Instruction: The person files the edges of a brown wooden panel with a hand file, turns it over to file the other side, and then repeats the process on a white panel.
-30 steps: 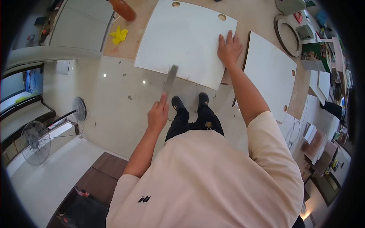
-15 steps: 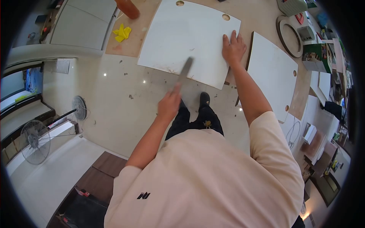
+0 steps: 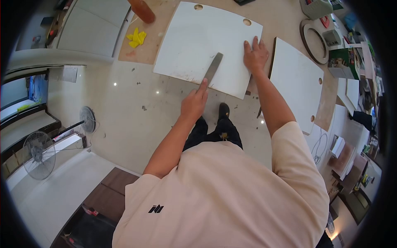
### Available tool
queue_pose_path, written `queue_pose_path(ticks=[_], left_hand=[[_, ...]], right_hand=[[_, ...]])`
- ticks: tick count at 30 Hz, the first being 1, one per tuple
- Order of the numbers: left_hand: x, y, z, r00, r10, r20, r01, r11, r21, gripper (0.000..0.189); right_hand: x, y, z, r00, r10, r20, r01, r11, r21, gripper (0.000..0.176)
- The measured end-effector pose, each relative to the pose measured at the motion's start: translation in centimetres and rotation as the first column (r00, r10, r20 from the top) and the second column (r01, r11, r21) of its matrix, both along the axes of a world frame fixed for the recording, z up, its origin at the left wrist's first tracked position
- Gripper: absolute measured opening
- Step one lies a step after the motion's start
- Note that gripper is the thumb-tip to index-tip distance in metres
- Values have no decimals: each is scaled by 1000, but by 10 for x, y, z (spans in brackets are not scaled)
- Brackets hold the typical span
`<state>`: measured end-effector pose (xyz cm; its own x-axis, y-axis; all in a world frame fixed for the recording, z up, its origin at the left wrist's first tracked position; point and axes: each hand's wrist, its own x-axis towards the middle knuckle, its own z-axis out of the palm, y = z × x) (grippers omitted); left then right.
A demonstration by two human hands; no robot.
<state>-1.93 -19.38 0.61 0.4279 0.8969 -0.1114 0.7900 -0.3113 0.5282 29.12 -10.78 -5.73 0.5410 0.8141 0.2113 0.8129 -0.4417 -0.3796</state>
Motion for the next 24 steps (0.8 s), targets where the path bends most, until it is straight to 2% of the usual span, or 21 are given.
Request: queue_pose_path(ticks=[3,6,9,12,15,18,21,24], left_hand=[[-25,-9,-17,998,-43,48,33,981,191,54],[-85,-41,-17,996,95,-6,-94,995,30,54],[-66,-32,-19,997,74,33,-75,997,22,49],[-12,4,-4,1000,-3,-31,4,999,34,51],[-26,0,-9,1000,-23,4,23,989,146,55],[-83,-32,-7,994,105,-21,-105,994,-10,54],[-77,-29,-23,997,72,-19,-72,997,1,55],[-12,7,-13,999,-39,-23,40,995,86,57]], right_hand=[[-1,1,3,999,-13,-35,13,1000,3,67],[-4,-1,2,1000,-12,-22,13,999,47,67],[-4,-1,2,1000,-10,-22,12,998,62,67],[1,2,-1,1000,-1,-10,1,999,34,67],[2,1,2,1000,1,-10,0,1000,11,67],[-2,-1,3,1000,-12,-15,13,999,41,66],[-2,-2,1,1000,-4,-2,4,999,54,67],[-1,0,3,1000,-5,-4,5,1000,11,67]])
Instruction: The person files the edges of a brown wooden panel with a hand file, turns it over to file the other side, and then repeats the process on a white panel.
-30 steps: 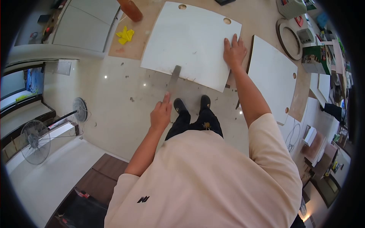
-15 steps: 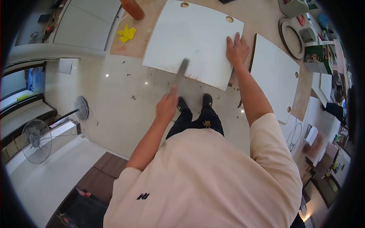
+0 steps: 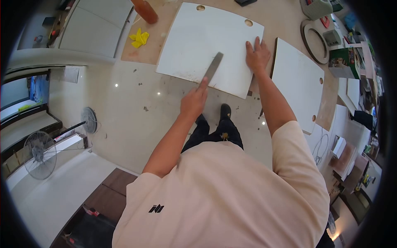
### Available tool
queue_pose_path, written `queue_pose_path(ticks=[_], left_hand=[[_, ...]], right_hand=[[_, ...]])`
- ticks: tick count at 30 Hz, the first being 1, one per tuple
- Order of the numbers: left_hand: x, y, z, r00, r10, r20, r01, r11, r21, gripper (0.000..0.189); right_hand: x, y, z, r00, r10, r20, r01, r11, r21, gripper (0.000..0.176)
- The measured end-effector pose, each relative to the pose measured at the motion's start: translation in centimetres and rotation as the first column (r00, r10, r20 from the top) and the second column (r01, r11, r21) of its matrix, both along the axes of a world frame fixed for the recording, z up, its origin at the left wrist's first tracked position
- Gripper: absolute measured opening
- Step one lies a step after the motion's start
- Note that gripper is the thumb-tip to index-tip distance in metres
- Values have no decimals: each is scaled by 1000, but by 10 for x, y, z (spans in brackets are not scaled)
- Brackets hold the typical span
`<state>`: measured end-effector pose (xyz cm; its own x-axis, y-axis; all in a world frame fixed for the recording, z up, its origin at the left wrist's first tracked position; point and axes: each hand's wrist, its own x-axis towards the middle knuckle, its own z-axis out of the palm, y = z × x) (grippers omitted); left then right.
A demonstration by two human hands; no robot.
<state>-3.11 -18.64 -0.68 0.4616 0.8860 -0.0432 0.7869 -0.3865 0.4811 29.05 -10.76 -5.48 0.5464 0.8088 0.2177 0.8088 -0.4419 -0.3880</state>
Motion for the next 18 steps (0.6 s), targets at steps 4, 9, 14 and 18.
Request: queue_pose_path(ticks=[4,9,14,18], left_hand=[[-21,-10,12,999,49,-17,-50,997,-52,55],[-70,-36,-9,992,128,-18,-129,982,-140,55],[-6,-5,3,1000,-10,-16,10,1000,-8,55],[-65,-29,-1,992,118,41,-117,992,-46,54]], right_hand=[[-1,2,4,1000,1,-16,-1,1000,-8,67],[-2,-2,1,999,1,-44,1,998,58,67],[3,-4,-3,1000,4,-17,-4,999,44,67],[-1,0,-1,1000,-6,4,5,999,42,66]])
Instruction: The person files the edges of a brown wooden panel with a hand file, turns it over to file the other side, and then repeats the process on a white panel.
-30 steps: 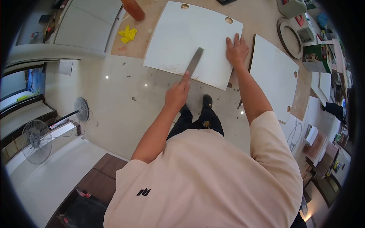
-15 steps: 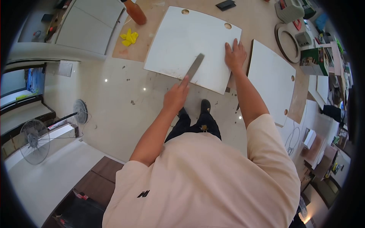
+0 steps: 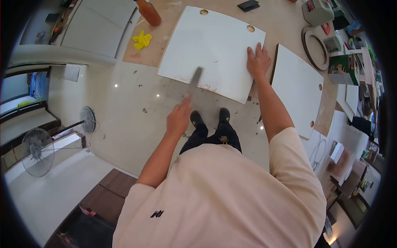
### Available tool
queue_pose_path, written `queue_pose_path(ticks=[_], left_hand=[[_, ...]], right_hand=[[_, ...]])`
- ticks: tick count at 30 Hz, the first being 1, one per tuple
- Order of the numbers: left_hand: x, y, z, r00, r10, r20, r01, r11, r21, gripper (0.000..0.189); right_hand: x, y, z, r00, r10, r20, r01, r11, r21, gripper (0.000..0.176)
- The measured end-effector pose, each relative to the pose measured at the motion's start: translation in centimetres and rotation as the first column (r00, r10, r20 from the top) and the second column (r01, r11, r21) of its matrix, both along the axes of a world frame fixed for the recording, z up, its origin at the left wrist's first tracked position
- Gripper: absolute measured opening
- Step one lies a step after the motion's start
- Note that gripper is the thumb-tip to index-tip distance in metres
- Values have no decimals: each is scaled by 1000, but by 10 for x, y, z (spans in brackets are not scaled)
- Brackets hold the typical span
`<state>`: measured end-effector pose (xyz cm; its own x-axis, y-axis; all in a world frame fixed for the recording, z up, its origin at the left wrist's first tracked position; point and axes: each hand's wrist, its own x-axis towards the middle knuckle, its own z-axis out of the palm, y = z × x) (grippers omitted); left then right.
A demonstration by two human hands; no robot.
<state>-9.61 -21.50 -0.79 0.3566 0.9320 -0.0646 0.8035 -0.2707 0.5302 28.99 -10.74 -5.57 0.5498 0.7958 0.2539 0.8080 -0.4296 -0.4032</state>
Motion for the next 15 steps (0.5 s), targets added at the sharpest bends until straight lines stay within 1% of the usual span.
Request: queue_pose_path(ticks=[3,6,8,9,12,15], left_hand=[[-8,-4,-6,999,23,-47,-26,997,-67,54],[46,23,-5,997,-68,22,66,994,89,52],[50,26,4,997,-82,-15,83,994,65,52],[50,28,6,996,-79,-35,81,995,51,52],[-2,-1,2,999,29,-37,-31,998,-56,54],[-2,-7,-5,999,28,-37,-31,996,-79,53]], right_hand=[[-1,-2,0,1000,20,-9,-19,999,49,66],[-1,-1,2,1000,12,-5,-12,1000,17,65],[2,-3,2,1000,9,-6,-9,1000,11,65],[3,-1,2,1000,17,-8,-17,1000,7,65],[-1,0,2,1000,-3,8,3,1000,-1,65],[1,-2,0,999,19,-29,-18,999,37,66]])
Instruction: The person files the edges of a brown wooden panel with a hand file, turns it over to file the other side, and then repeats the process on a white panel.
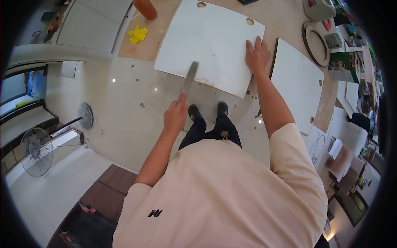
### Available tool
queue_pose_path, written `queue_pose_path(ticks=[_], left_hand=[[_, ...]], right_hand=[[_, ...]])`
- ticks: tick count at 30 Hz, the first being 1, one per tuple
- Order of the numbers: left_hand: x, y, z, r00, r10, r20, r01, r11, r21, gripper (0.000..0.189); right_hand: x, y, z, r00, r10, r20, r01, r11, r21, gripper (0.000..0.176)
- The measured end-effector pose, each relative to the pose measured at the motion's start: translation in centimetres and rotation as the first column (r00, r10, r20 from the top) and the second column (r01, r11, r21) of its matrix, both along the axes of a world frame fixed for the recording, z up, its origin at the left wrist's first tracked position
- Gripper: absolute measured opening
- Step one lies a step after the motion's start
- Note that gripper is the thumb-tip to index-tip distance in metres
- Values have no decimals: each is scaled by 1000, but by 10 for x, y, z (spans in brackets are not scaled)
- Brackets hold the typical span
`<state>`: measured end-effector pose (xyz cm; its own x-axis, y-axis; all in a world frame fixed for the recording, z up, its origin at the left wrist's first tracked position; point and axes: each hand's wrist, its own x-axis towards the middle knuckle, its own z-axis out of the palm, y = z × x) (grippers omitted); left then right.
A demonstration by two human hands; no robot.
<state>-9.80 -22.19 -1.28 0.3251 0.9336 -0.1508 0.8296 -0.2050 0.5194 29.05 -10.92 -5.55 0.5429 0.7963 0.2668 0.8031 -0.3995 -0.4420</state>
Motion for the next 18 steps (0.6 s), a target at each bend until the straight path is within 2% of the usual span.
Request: queue_pose_path(ticks=[3,6,9,12,15,18], left_hand=[[54,31,4,995,-92,43,84,983,166,53],[54,30,6,995,-97,-8,97,983,156,56],[2,1,10,1000,3,11,-3,1000,-1,56],[1,-5,-2,1000,11,12,-11,1000,24,54],[47,24,1,999,-38,32,34,993,115,54],[41,23,3,998,-55,38,48,985,164,54]], right_hand=[[1,2,-1,1000,-13,17,13,1000,-20,66],[3,2,1,1000,8,-7,-8,999,-49,67],[-1,2,2,999,-27,19,28,998,-59,67],[-2,0,5,1000,-6,2,7,999,-44,67],[-1,1,4,1000,-4,6,4,999,-38,67],[3,1,1,1000,10,4,-10,998,-54,67]])
